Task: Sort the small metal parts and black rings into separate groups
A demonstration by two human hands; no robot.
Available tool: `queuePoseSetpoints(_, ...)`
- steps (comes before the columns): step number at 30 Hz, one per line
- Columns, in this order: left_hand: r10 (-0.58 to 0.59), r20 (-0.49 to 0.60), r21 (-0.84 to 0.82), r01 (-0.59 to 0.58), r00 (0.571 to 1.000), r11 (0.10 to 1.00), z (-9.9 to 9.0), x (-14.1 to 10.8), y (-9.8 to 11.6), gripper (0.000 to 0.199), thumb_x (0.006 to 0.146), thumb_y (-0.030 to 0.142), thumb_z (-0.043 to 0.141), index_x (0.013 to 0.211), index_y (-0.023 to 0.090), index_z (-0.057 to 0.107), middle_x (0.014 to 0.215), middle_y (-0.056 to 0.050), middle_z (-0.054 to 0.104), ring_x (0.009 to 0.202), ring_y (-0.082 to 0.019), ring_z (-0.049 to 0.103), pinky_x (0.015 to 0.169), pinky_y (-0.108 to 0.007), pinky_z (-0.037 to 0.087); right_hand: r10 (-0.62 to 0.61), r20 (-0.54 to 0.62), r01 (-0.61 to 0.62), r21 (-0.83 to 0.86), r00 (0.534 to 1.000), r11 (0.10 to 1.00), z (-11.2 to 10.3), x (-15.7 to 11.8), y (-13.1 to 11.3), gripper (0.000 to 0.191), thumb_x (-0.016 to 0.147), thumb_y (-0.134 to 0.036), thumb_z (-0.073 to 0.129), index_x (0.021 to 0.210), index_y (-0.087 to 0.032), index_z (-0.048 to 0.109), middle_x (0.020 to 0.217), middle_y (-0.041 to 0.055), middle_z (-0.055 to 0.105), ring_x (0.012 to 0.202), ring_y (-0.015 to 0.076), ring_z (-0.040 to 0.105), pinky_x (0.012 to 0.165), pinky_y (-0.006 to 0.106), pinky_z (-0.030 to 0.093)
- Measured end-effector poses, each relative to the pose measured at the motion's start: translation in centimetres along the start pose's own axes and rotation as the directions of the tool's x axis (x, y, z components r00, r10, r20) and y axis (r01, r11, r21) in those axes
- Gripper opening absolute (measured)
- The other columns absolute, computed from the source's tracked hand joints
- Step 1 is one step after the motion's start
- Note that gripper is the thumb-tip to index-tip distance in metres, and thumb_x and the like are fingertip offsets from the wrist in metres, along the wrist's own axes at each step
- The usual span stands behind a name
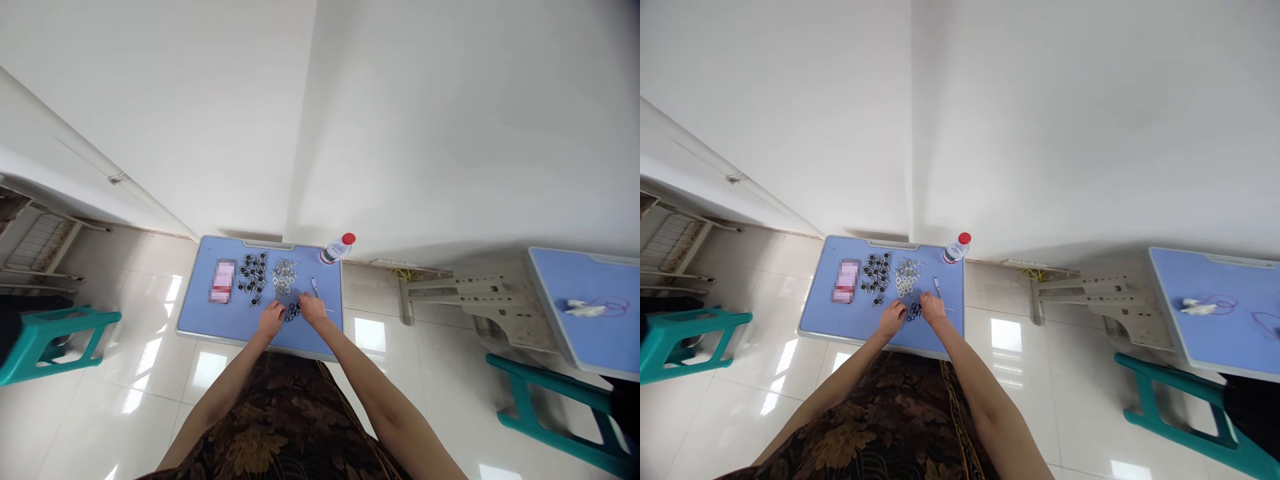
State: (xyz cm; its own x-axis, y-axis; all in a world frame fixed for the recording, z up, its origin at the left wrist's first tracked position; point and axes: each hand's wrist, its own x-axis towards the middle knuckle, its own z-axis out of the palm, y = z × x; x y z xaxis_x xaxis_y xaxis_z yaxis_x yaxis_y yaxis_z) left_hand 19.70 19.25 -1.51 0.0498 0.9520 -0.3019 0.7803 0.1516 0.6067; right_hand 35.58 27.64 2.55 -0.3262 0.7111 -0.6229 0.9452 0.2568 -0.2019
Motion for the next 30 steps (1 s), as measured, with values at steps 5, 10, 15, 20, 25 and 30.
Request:
queuePoseSetpoints(5,-0.022,-0.016,-0.019,0.021,1.0,1.0,0.4,-0.2,-0.3,0.018,0.094,0.011,0.055,0.098,0.02,0.07,0.107,-0.007,0.068,0.099,-0.019,0.066,0.091,-0.031,0.053,-0.068,-0.001,0.068,-0.053,0.998,0.996,0.0,0.5,-0.1,0.035,0.093,-0.004,0.049,0.117,-0.014,0.071,0.118,0.018,0.07,0.105,0.0277,0.071,0.089,0.037,0.055)
queuePoseSetpoints(10,0.013,-0.036,-0.02,-0.014,0.999,1.0,0.9,-0.7,-1.0,0.023,0.091,0.007,0.054,0.105,0.019,0.069,0.111,-0.008,0.067,0.102,-0.02,0.065,0.095,-0.035,0.053,-0.167,0.025,0.168,-0.065,0.986,0.984,-0.5,1.1,0.2,0.032,0.092,-0.005,0.052,0.115,-0.012,0.072,0.117,0.0198,0.071,0.106,0.0299,0.071,0.09,0.04,0.055)
queuePoseSetpoints(15,0.018,-0.044,-0.048,-0.02,0.999,0.999,1.2,-1.3,-1.8,0.024,0.09,0.008,0.054,0.105,0.019,0.069,0.111,-0.009,0.067,0.103,-0.021,0.066,0.097,-0.037,0.054,-0.169,0.033,0.17,-0.048,0.985,0.984,-1.2,1.2,0.8,0.029,0.095,-0.01,0.051,0.116,-0.012,0.071,0.121,0.0192,0.07,0.109,0.0297,0.07,0.091,0.04,0.054)
queuePoseSetpoints(20,0.004,-0.023,-0.092,-0.006,1.0,0.996,1.7,-1.2,-1.6,0.034,0.089,0.008,0.053,0.116,0.02,0.068,0.12,-0.01,0.066,0.107,-0.023,0.065,0.101,-0.038,0.053,-0.107,0.017,0.107,-0.023,0.994,0.994,-1.9,1.0,1.2,0.029,0.098,-0.013,0.049,0.12,-0.011,0.069,0.124,0.0205,0.068,0.11,0.0291,0.069,0.09,0.036,0.053)
queuePoseSetpoints(25,-0.007,0.006,-0.123,0.008,1.0,0.992,2.7,-0.2,-0.7,0.054,0.085,0.012,0.058,0.139,0.019,0.055,0.132,-0.012,0.061,0.118,-0.025,0.062,0.106,-0.041,0.051,-0.048,-0.012,0.048,0.002,0.999,0.999,-2.3,1.2,1.1,0.027,0.099,-0.014,0.048,0.118,-0.01,0.068,0.122,0.0196,0.069,0.11,0.0278,0.068,0.089,0.031,0.052)
queuePoseSetpoints(30,0.031,0.045,-0.117,-0.026,0.998,0.993,3.7,0.3,0.6,0.055,0.086,0.014,0.059,0.141,0.019,0.053,0.13,-0.012,0.061,0.119,-0.025,0.061,0.107,-0.042,0.05,-0.004,-0.04,0.006,0.041,0.999,0.999,-2.4,1.6,0.8,0.029,0.1,-0.015,0.045,0.117,-0.012,0.068,0.122,0.0153,0.07,0.106,0.0237,0.067,0.087,0.029,0.051)
